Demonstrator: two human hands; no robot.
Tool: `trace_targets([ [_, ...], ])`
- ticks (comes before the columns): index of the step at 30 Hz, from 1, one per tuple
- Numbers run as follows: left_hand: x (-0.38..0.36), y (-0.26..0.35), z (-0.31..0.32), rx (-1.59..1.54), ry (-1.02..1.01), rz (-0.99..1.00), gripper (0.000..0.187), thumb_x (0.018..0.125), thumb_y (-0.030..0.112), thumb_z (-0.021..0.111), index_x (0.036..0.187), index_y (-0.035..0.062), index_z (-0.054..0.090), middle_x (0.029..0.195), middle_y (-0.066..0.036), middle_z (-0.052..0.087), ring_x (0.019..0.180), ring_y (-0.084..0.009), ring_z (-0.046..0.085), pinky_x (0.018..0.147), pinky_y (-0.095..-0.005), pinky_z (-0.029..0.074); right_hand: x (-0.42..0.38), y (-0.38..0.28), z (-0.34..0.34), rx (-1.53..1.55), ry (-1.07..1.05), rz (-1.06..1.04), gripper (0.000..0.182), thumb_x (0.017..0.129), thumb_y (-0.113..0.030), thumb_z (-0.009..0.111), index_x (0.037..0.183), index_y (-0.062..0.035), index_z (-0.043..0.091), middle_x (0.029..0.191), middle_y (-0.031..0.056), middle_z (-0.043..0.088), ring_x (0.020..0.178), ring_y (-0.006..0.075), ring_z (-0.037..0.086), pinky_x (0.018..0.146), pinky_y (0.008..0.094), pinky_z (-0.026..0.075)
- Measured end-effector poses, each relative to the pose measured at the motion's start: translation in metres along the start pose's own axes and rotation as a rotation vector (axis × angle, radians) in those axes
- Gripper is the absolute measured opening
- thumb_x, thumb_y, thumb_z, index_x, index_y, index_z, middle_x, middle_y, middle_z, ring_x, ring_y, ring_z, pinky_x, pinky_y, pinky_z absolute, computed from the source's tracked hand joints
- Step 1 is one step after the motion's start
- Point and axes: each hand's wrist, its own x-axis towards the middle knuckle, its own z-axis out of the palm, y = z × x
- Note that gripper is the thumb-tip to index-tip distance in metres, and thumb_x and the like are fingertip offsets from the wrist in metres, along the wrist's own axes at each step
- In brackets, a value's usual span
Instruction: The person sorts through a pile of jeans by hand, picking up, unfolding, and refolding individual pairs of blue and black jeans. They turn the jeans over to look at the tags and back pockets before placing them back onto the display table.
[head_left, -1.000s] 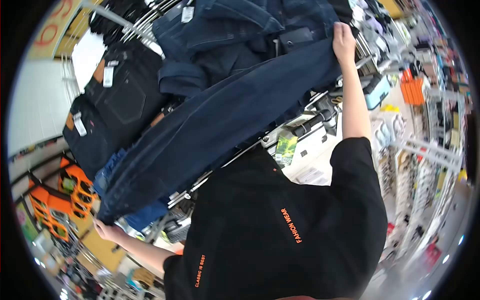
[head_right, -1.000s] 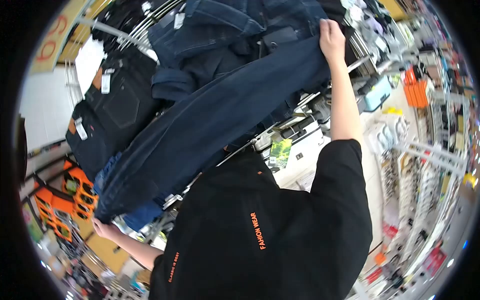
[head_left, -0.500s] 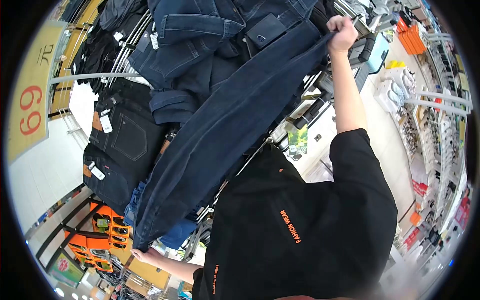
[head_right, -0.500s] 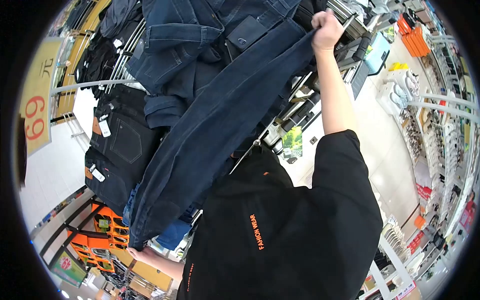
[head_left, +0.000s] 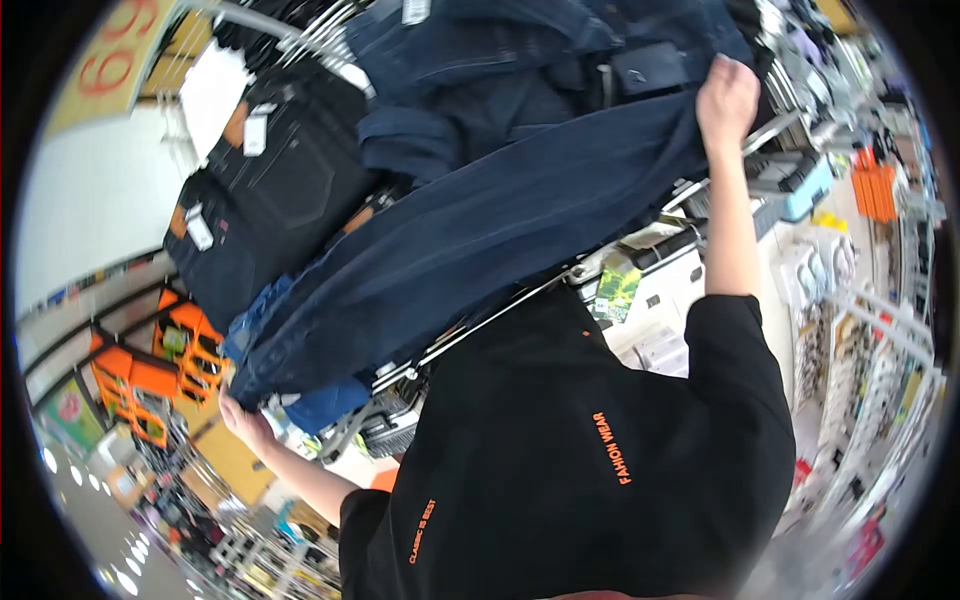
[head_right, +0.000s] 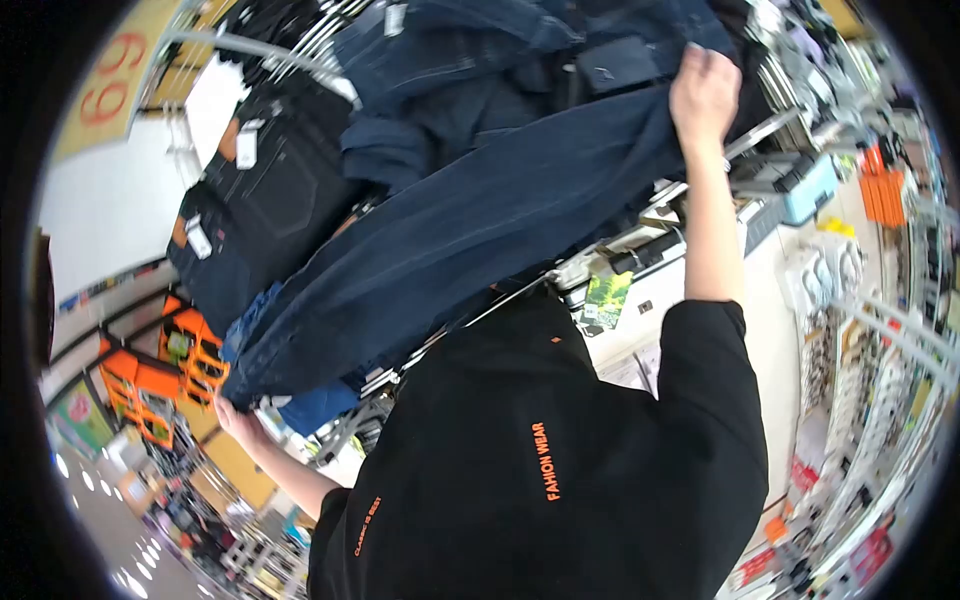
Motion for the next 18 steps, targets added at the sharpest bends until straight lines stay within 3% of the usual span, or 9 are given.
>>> trace_targets([
  [3,-0.002,0.002,0.004,0.014,0.015,0.017,0.034,0.104,0.03,0.051,0.116,-0.0014,0.055,0.11,-0.011,0.064,0.099,-0.0197,0.062,0.09,-0.036,0.051,-0.006,0.004,-0.002,-0.135,-0.042,0.053,0.045,0.101,-0.041,0.044,0.087,-0.0051,0.065,0.089,0.0202,0.067,0.086,0.0428,0.063,0.075,0.0524,0.05],
  [5,-0.002,-0.001,0.002,0.018,0.09,0.06,0.027,0.104,0.027,0.052,0.108,0.0006,0.057,0.1,-0.007,0.064,0.091,-0.0154,0.061,0.084,-0.0321,0.051,0.0,-0.016,-0.024,-0.115,-0.239,0.413,0.065,0.097,-0.064,0.036,0.098,-0.0095,0.071,0.097,0.0239,0.069,0.096,0.047,0.063,0.083,0.0508,0.051],
  [6,0.001,-0.007,-0.006,0.028,0.115,0.079,0.026,0.104,0.026,0.051,0.104,0.0003,0.057,0.097,-0.007,0.063,0.088,-0.0142,0.061,0.082,-0.0313,0.051,0.003,0.001,-0.023,-0.144,-0.296,0.408,0.071,0.094,-0.071,0.033,0.103,-0.0121,0.072,0.099,0.0238,0.069,0.097,0.0476,0.063,0.087,0.0499,0.05],
  [9,0.011,-0.024,-0.024,-0.012,0.166,0.149,0.024,0.104,0.021,0.052,0.099,-0.0017,0.057,0.09,-0.008,0.064,0.082,-0.0138,0.062,0.078,-0.0293,0.051,0.023,0.015,-0.043,-0.068,-0.356,0.299,0.076,0.096,-0.069,0.031,0.102,-0.0052,0.072,0.098,0.0248,0.069,0.098,0.0479,0.062,0.087,0.0475,0.048],
  [11,0.02,-0.039,-0.05,0.007,0.184,0.134,0.024,0.104,0.021,0.052,0.1,-0.0017,0.058,0.09,-0.007,0.065,0.082,-0.0131,0.062,0.077,-0.0284,0.051,0.04,0.007,-0.059,-0.139,-0.363,0.323,0.079,0.097,-0.067,0.028,0.114,-0.0008,0.068,0.109,0.0298,0.066,0.109,0.047,0.059,0.096,0.0443,0.045],
  [13,0.026,-0.043,-0.065,0.015,0.233,0.116,0.024,0.103,0.022,0.053,0.101,-0.0012,0.06,0.091,-0.007,0.066,0.082,-0.0122,0.062,0.076,-0.0277,0.051,0.059,0.026,-0.059,-0.101,-0.343,0.312,0.082,0.095,-0.069,0.032,0.108,0.0036,0.069,0.108,0.0313,0.066,0.11,0.0469,0.059,0.095,0.0469,0.044],
  [16,0.027,-0.033,-0.076,-0.074,0.257,0.08,0.025,0.1,0.023,0.059,0.102,-0.0017,0.063,0.09,-0.005,0.066,0.082,-0.0096,0.06,0.075,-0.0257,0.049,0.071,0.004,-0.08,0.104,-0.231,0.139,0.08,0.093,-0.069,0.038,0.115,0.0019,0.068,0.116,0.026,0.067,0.113,0.0405,0.061,0.099,0.0428,0.043],
  [18,0.034,-0.039,-0.093,-0.004,0.268,0.066,0.027,0.099,0.025,0.062,0.101,-0.0019,0.065,0.089,-0.003,0.066,0.08,-0.0082,0.058,0.073,-0.0246,0.048,0.078,-0.021,-0.097,0.048,-0.374,0.318,0.081,0.094,-0.069,0.038,0.115,0.0044,0.067,0.116,0.0273,0.066,0.115,0.0393,0.06,0.1,0.042,0.042],
])
